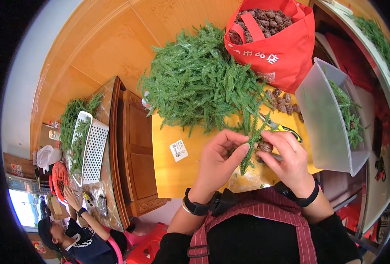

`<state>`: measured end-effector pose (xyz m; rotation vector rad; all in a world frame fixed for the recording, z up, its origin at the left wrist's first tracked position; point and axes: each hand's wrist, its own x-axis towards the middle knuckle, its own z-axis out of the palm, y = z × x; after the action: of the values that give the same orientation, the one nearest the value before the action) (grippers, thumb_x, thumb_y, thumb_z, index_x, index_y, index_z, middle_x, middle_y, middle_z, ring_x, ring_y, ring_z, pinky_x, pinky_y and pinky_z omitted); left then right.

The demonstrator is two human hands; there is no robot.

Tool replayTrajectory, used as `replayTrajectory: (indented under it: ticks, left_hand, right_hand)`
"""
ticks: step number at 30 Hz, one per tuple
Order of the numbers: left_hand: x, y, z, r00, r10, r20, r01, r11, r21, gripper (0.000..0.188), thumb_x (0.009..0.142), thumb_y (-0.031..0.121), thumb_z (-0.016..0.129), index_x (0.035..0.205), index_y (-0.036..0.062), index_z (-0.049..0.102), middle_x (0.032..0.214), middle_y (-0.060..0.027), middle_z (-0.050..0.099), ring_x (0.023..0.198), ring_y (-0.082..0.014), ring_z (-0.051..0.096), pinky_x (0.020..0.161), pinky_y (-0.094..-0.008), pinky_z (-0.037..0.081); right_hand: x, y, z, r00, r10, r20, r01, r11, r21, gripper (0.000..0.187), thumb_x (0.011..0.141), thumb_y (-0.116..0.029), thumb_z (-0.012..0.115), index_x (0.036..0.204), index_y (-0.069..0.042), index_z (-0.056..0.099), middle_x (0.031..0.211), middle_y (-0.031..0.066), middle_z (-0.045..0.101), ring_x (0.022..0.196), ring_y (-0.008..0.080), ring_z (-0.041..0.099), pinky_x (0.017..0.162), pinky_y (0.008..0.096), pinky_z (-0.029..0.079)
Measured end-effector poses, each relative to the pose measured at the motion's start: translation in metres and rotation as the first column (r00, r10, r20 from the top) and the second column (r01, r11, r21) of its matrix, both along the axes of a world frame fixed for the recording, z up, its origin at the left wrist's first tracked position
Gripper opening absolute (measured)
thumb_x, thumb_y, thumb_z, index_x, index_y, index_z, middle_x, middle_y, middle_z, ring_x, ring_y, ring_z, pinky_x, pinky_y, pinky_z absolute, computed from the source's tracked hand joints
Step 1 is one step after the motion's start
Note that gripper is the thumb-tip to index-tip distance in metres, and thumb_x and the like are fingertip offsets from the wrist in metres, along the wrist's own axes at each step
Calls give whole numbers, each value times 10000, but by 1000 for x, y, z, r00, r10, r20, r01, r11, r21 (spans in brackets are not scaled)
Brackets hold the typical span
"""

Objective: Trim and process green foliage using snips at a production workstation.

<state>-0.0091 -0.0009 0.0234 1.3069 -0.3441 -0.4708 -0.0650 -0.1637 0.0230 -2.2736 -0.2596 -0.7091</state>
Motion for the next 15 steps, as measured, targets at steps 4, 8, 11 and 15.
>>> replayTrajectory:
  ticks: [4, 8, 11, 15]
  left_hand:
    - [-4, -4, -3, 999, 10, 52, -9, 1000, -11, 134, 818, 4, 563, 950, 10, 536, 838, -1, 575, 763, -65, 536, 683, -192, 425]
    - [-7, -3, 0, 983, 14, 183, -28, 997, 75, 155, 791, -26, 572, 941, -6, 538, 903, -51, 583, 831, -97, 550, 733, -205, 428]
    - [-7, -5, -4, 930, 6, 366, -68, 985, 157, 169, 773, -30, 582, 937, -6, 548, 904, -50, 566, 833, -100, 527, 735, -215, 410]
    - [-9, -6, -3, 886, 17, 463, -128, 969, 211, 171, 762, -31, 581, 928, -11, 542, 902, -62, 560, 831, -112, 520, 740, -226, 403]
  right_hand:
    - [0, -1, -4, 1000, -6, 10, 5, 999, 32, 428, 619, -51, 743, 1002, -7, 556, 853, 112, 588, 736, 209, 600, 616, 278, 491]
    - [-1, -2, -7, 999, -31, 41, 28, 997, 69, 472, 617, -61, 762, 1022, -4, 526, 841, 105, 593, 694, 189, 614, 570, 267, 502]
    - [-2, -2, -10, 999, -33, 37, 27, 991, 134, 474, 604, -71, 776, 989, -5, 506, 847, 112, 593, 674, 181, 613, 550, 261, 500]
    - [-3, -4, -15, 999, -32, 41, 24, 986, 165, 463, 601, -89, 783, 948, -12, 487, 833, 120, 597, 656, 190, 609, 558, 269, 493]
